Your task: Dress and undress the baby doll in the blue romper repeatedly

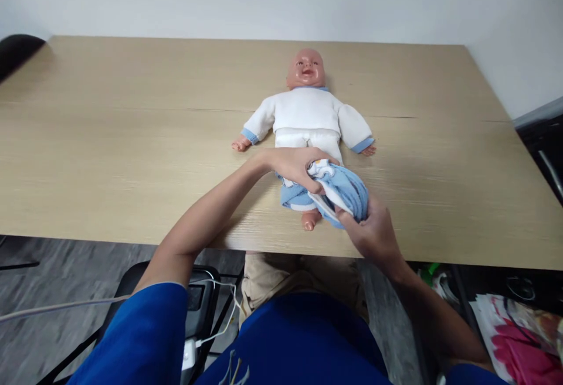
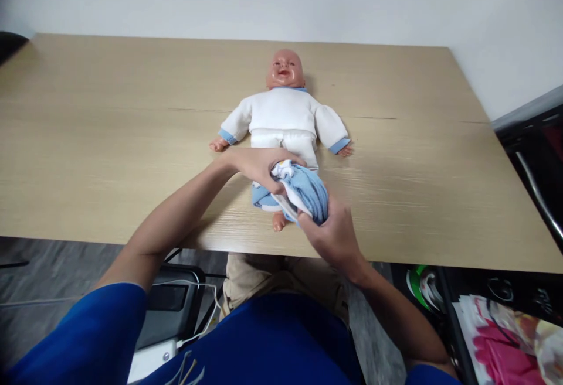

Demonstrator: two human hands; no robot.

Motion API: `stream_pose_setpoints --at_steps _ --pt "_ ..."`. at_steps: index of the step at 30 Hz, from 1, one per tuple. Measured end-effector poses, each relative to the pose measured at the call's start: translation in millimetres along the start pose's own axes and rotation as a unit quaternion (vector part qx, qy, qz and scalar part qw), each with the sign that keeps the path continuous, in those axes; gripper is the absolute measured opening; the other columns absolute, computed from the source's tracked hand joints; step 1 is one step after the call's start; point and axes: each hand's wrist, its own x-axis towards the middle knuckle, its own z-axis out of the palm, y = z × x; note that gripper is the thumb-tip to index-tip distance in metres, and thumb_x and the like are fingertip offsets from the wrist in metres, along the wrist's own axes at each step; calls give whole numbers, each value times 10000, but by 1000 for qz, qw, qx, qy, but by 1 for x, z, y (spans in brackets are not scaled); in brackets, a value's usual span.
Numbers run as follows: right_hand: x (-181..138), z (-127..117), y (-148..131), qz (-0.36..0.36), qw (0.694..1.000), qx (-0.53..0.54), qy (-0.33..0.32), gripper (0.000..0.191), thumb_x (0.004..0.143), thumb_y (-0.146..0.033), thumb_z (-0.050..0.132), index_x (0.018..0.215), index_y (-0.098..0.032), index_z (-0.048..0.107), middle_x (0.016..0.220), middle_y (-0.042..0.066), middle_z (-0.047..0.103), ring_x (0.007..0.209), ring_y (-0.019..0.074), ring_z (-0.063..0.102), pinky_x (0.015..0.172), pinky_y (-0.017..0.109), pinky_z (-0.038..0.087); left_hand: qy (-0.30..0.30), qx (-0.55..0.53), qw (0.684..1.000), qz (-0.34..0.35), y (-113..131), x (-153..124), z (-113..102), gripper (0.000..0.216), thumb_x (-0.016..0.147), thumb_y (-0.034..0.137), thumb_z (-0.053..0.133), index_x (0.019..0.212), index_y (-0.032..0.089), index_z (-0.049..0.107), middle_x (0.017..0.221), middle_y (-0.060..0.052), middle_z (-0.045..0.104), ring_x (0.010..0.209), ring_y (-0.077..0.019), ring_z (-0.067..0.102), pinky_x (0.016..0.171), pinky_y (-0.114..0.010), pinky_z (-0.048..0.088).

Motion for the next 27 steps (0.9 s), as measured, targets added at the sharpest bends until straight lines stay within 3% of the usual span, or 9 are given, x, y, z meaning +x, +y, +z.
stream_pose_setpoints --at_steps 4,8,12,16,21,24,27 --pt "-26 17 -14 -4 995 -45 90 412 916 -431 828 1259 -208 876 837 38 838 679 277 746 662 412 649 -25 56 998 -19 9 -1 0 512 741 434 863 1182 229 702 1023 -24 775 917 -242 727 786 -328 569" --pt "-31 21 -12 -10 984 -105 147 334 930 -506 798 1104 -226 852 729 22 769 621 265 692 618 397 567 -3 140 988 -60 20 -5 7 584 790 470 814 1297 215 678 1107 -58 790 988 -267 739 870 -365 557" --pt "-40 30 -6 -7 979 -123 160 310 954 -539 825 1057 -247 833 747 38 790 635 281 718 653 417 578 1 222 970 -98 25 -3 18 544 850 371 831 1349 212 685 1164 -81 822 1032 -280 764 864 -362 534" --pt "-57 52 7 -5 984 -93 149 257 1028 -524 825 1052 -269 830 802 70 827 655 306 752 654 442 603 -7 272 952 -142 31 0 27 567 887 288 876 1417 191 700 1039 -62 780 955 -288 738 832 -380 503" --pt "-69 70 33 -54 959 -151 234 205 1043 -459 856 1118 -283 781 893 83 773 804 349 749 758 510 657 -5 287 938 -194 38 0 35 666 918 275 919 1540 165 705 916 -22 692 903 -303 714 867 -408 521" --pt "-68 69 40 -112 939 -189 266 154 1019 -339 849 1123 -283 750 1142 130 770 1069 387 763 950 603 708 7 298 933 -203 38 -1 41 740 890 254 916 1594 193 694 940 -37 729 955 -332 742 904 -425 535" --pt "-64 66 41 -116 947 -159 253 235 1001 -273 809 1232 -268 765 1371 173 769 1273 415 780 1104 655 711 10 305 930 -202 32 0 45 836 862 251 892 1663 212 655 1036 -74 794 1033 -360 768 930 -432 543"
